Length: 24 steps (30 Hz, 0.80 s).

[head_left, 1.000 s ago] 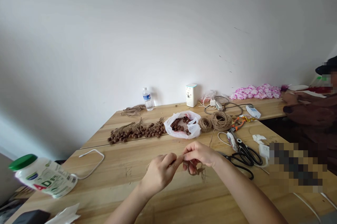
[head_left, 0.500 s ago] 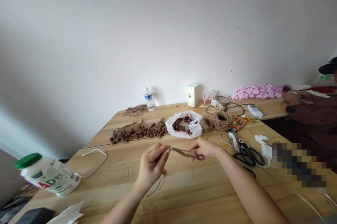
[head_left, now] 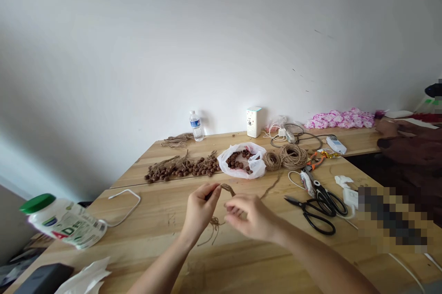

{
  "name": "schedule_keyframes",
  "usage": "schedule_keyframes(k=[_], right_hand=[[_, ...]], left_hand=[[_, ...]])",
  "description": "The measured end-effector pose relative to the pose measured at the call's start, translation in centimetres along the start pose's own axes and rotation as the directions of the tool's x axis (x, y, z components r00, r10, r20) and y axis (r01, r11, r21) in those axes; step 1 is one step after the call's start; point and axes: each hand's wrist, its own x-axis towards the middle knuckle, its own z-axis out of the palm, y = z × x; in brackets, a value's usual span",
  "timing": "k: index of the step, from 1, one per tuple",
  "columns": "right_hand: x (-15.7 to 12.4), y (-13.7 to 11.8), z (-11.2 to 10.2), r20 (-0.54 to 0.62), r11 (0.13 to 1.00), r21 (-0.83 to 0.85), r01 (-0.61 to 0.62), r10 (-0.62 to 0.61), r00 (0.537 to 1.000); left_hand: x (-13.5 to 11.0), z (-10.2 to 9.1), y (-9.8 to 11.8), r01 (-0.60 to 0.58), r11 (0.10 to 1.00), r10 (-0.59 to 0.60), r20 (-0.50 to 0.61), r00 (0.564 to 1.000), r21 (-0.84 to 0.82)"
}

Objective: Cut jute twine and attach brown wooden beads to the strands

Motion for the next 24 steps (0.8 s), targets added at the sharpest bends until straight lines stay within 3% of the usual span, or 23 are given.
schedule_keyframes(k=[3, 6, 10, 15, 17, 20, 22, 24], right_hand=[[-0.6, -1.2, 2.4, -0.171, 0.952, -0.307, -0.011, -0.043, 0.984], [-0.6, -0.4, 2.7, -0.317, 0.861, -0.502, -0.087, -0.089, 0.944], [-0.2, 0.6, 1.8, -0.378, 0.807, -0.576, -0.128, -0.124, 0.918], [-0.1, 0.2, 1.6, -0.321, 0.832, -0.555, -0.006, -0.207, 0.924], [-0.1, 0.1, 1.5, -0.291, 0.854, -0.518, 0.054, -0.235, 0.927], [-0.1, 0.3, 1.3, -0.247, 0.851, -0.502, 0.154, -0.311, 0.918], [-0.1, 0.6, 1.0, -0.227, 0.858, -0.472, 0.203, -0.34, 0.912], [-0.1, 0.8, 0.7, -0.234, 0.904, -0.381, 0.195, -0.298, 0.925]], left_hand=[[-0.5, 0.4, 0.3, 0.014, 1.0, -0.013, 0.038, 0.999, -0.021], [-0.8, 0.7, 0.6, 0.081, 0.994, -0.073, 0.112, 0.991, -0.068], [-0.8, 1.0, 0.6, 0.242, 0.959, -0.199, 0.256, 0.946, -0.15], [-0.7, 1.3, 0.1, 0.391, 0.894, -0.312, 0.321, 0.894, -0.22], [-0.7, 1.3, 0.0, 0.33, 0.924, -0.262, 0.306, 0.915, -0.195], [-0.9, 1.1, 0.2, 0.07, 0.993, -0.046, 0.235, 0.971, -0.096], [-1.2, 1.0, 0.4, -0.129, 0.992, 0.123, 0.215, 0.969, 0.014], [-1.5, 0.8, 0.5, -0.293, 0.949, 0.259, 0.246, 0.934, 0.116]])
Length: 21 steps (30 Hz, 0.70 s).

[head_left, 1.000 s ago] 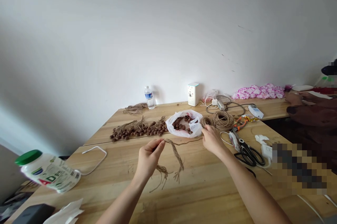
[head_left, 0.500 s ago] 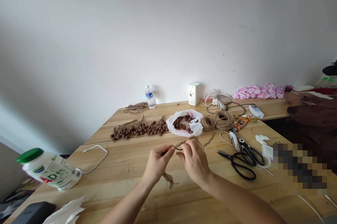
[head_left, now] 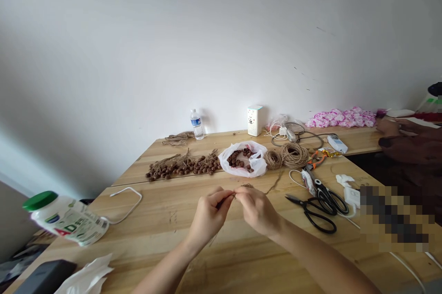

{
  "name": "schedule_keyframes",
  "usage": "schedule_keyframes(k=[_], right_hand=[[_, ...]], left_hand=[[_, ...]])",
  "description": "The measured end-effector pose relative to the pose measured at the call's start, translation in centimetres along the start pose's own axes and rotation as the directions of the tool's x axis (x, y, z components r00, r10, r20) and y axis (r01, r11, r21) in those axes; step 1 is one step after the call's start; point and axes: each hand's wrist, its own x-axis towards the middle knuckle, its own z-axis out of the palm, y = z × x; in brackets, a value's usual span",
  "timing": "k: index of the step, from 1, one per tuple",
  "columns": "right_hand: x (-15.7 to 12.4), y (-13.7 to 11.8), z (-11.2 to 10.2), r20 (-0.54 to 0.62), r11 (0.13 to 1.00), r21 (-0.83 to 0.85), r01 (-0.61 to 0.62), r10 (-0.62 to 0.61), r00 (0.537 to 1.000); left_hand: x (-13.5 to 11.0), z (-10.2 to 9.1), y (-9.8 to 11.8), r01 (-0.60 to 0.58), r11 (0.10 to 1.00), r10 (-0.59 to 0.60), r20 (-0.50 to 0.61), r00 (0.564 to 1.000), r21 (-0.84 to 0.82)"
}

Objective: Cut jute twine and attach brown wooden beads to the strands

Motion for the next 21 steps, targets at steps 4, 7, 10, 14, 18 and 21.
schedule_keyframes(k=[4, 7, 10, 14, 18, 21], right_hand=[[0.2, 0.0, -0.6, 0.107, 0.921, 0.257, -0.292, 0.273, 0.956], [0.6, 0.0, -1.1, 0.274, 0.729, 0.444, -0.521, 0.443, 0.854], [0.9, 0.3, -1.6, 0.481, 0.482, 0.552, -0.68, 0.483, 0.732], [0.9, 0.7, -2.3, 0.562, 0.461, 0.512, -0.724, 0.458, 0.689], [1.0, 0.9, -2.5, 0.577, 0.463, 0.506, -0.727, 0.445, 0.685], [1.0, 1.4, -2.2, 0.687, 0.271, 0.524, -0.808, 0.427, 0.589]], left_hand=[[-0.4, -0.1, -0.3, -0.256, 0.935, 0.248, 0.063, 0.967, 0.245], [-0.3, -0.2, -0.8, -0.437, 0.802, 0.432, 0.109, 0.895, 0.407], [-0.1, -0.4, -1.1, -0.555, 0.672, 0.547, 0.176, 0.818, 0.49], [0.0, -0.6, -1.0, -0.583, 0.637, 0.534, 0.257, 0.806, 0.504], [-0.1, -0.7, -0.8, -0.582, 0.644, 0.508, 0.292, 0.811, 0.497], [-0.1, -0.8, -0.8, -0.604, 0.612, 0.524, 0.31, 0.793, 0.511]])
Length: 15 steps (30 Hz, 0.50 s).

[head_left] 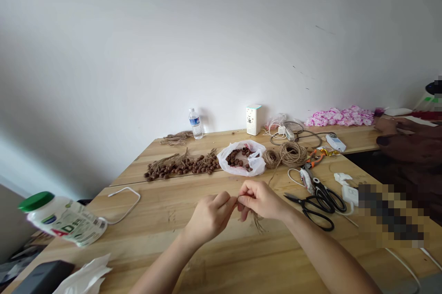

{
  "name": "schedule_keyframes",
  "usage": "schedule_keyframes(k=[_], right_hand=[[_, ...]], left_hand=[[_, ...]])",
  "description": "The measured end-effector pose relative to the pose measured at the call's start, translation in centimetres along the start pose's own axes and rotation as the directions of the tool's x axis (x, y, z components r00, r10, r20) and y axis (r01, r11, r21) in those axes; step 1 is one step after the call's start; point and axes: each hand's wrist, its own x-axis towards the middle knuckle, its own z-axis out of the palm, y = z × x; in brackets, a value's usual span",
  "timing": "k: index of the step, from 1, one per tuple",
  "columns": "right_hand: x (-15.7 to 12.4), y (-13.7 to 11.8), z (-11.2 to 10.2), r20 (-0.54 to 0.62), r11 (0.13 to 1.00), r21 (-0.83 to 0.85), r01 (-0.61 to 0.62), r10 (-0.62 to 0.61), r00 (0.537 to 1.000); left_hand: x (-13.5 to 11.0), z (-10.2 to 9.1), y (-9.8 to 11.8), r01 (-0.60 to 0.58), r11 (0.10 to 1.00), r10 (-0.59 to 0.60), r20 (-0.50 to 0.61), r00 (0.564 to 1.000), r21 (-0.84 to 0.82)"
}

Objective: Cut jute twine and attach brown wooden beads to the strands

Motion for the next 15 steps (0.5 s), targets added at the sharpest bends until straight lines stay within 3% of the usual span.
schedule_keyframes(k=[8, 11, 15], right_hand=[[0.3, -0.5, -1.4, 0.254, 0.925, 0.257, -0.279, 0.214, 0.943], [0.1, -0.7, -1.7, 0.298, 0.92, 0.25, -0.303, 0.225, 0.928], [0.4, -0.2, -2.4, 0.281, 0.956, 0.119, -0.268, 0.226, 0.933]], left_hand=[[-0.3, 0.3, -0.1, -0.182, 0.976, 0.189, -0.05, 0.981, 0.122], [-0.2, 0.4, 0.2, -0.205, 0.969, 0.213, -0.048, 0.976, 0.14], [0.0, 0.4, 0.3, -0.125, 0.988, 0.133, -0.091, 0.987, 0.087]])
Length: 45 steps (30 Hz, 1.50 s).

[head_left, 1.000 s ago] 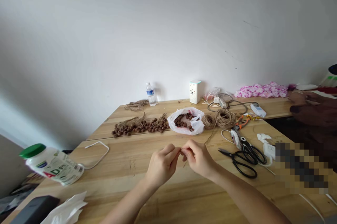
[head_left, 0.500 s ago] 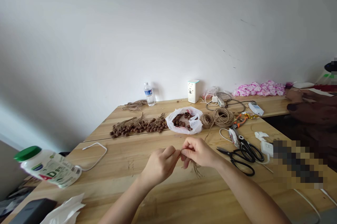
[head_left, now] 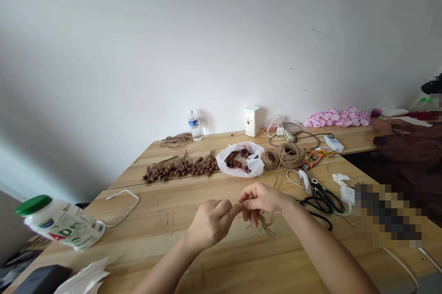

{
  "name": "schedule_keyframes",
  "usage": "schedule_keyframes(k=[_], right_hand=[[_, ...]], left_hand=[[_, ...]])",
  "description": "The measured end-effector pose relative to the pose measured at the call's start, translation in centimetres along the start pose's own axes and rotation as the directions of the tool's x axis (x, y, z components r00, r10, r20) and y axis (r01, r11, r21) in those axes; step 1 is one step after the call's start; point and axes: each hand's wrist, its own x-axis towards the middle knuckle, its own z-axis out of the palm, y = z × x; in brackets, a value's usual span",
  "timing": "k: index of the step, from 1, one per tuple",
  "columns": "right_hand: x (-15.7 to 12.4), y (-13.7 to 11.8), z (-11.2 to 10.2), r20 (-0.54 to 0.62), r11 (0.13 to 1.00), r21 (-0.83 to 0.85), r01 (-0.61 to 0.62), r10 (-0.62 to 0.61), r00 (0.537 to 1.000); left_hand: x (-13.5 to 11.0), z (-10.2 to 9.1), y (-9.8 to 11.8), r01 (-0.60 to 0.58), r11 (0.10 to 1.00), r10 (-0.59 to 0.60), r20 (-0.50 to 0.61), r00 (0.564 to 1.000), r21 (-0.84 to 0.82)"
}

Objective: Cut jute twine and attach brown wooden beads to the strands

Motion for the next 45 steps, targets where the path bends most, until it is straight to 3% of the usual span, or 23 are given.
schedule_keyframes(k=[3, 6, 9, 11, 14, 16, 17, 18, 20, 22, 24, 27, 29, 33, 37, 40, 45], right_hand=[[0.5, 0.7, -1.7, -0.159, 0.968, -0.249, 0.001, -0.042, 0.986], [1.0, 1.5, -4.1, -0.354, 0.826, -0.555, -0.097, -0.128, 0.926], [1.3, 2.1, -6.2, -0.496, 0.628, -0.737, -0.249, -0.252, 0.831], [1.3, 2.1, -6.9, -0.576, 0.569, -0.751, -0.334, -0.319, 0.753], [1.1, 1.4, -5.8, -0.653, 0.538, -0.745, -0.395, -0.463, 0.6], [0.8, 0.8, -3.3, -0.561, 0.514, -0.822, -0.247, -0.651, 0.511], [0.6, 0.5, -1.7, -0.462, 0.481, -0.872, -0.094, -0.741, 0.487], [0.5, 0.4, 0.0, -0.359, 0.448, -0.891, 0.064, -0.785, 0.505], [0.4, 0.6, 3.4, -0.167, 0.418, -0.869, 0.264, -0.752, 0.638], [0.7, 1.3, 5.9, -0.114, 0.398, -0.883, 0.249, -0.697, 0.708], [1.2, 2.2, 7.0, -0.157, 0.322, -0.938, 0.126, -0.721, 0.675], [1.9, 3.0, 6.5, -0.197, 0.185, -0.98, -0.076, -0.832, 0.519], [2.1, 2.9, 5.7, -0.186, 0.132, -0.98, -0.15, -0.877, 0.443], [1.8, 2.3, 5.1, -0.142, 0.069, -0.978, -0.196, -0.91, 0.389], [1.6, 2.0, 5.2, -0.057, 0.02, -0.995, -0.099, -0.92, 0.387], [1.7, 2.1, 5.0, 0.033, -0.032, -0.999, 0.01, -0.914, 0.405], [1.5, 1.8, 3.9, 0.071, -0.033, -0.994, 0.102, -0.915, 0.397]], left_hand=[[-0.1, -0.1, -0.4, 0.126, 0.986, -0.133, -0.057, 0.989, -0.111], [-0.1, -0.3, -1.0, 0.288, 0.911, -0.322, -0.071, 0.944, -0.297], [-0.1, -0.5, -1.6, 0.458, 0.761, -0.524, -0.02, 0.851, -0.46], [-0.1, -0.5, -2.0, 0.555, 0.642, -0.645, 0.019, 0.764, -0.53], [-0.1, -0.4, -2.4, 0.657, 0.479, -0.777, 0.067, 0.626, -0.581], [0.1, -0.2, -2.4, 0.701, 0.391, -0.827, 0.106, 0.552, -0.596], [0.2, -0.2, -2.3, 0.717, 0.354, -0.842, 0.129, 0.524, -0.601], [0.3, -0.1, -2.2, 0.728, 0.322, -0.852, 0.151, 0.502, -0.605], [0.6, -0.1, -1.9, 0.741, 0.268, -0.863, 0.188, 0.469, -0.616], [0.8, -0.2, -1.5, 0.745, 0.216, -0.87, 0.222, 0.44, -0.631], [1.1, -0.3, -1.1, 0.745, 0.164, -0.869, 0.263, 0.419, -0.646], [1.4, -0.6, -0.7, 0.744, 0.08, -0.837, 0.36, 0.411, -0.663], [1.5, -0.6, -0.6, 0.742, 0.001, -0.795, 0.45, 0.408, -0.671], [1.3, -0.2, -0.6, 0.712, -0.213, -0.7, 0.613, 0.367, -0.67], [1.1, 0.2, -0.7, 0.674, -0.339, -0.66, 0.676, 0.328, -0.657], [1.2, 0.0, -0.7, 0.695, -0.276, -0.704, 0.632, 0.324, -0.664], [1.6, -0.7, -0.9, 0.721, 0.032, -0.787, 0.428, 0.446, -0.693]])
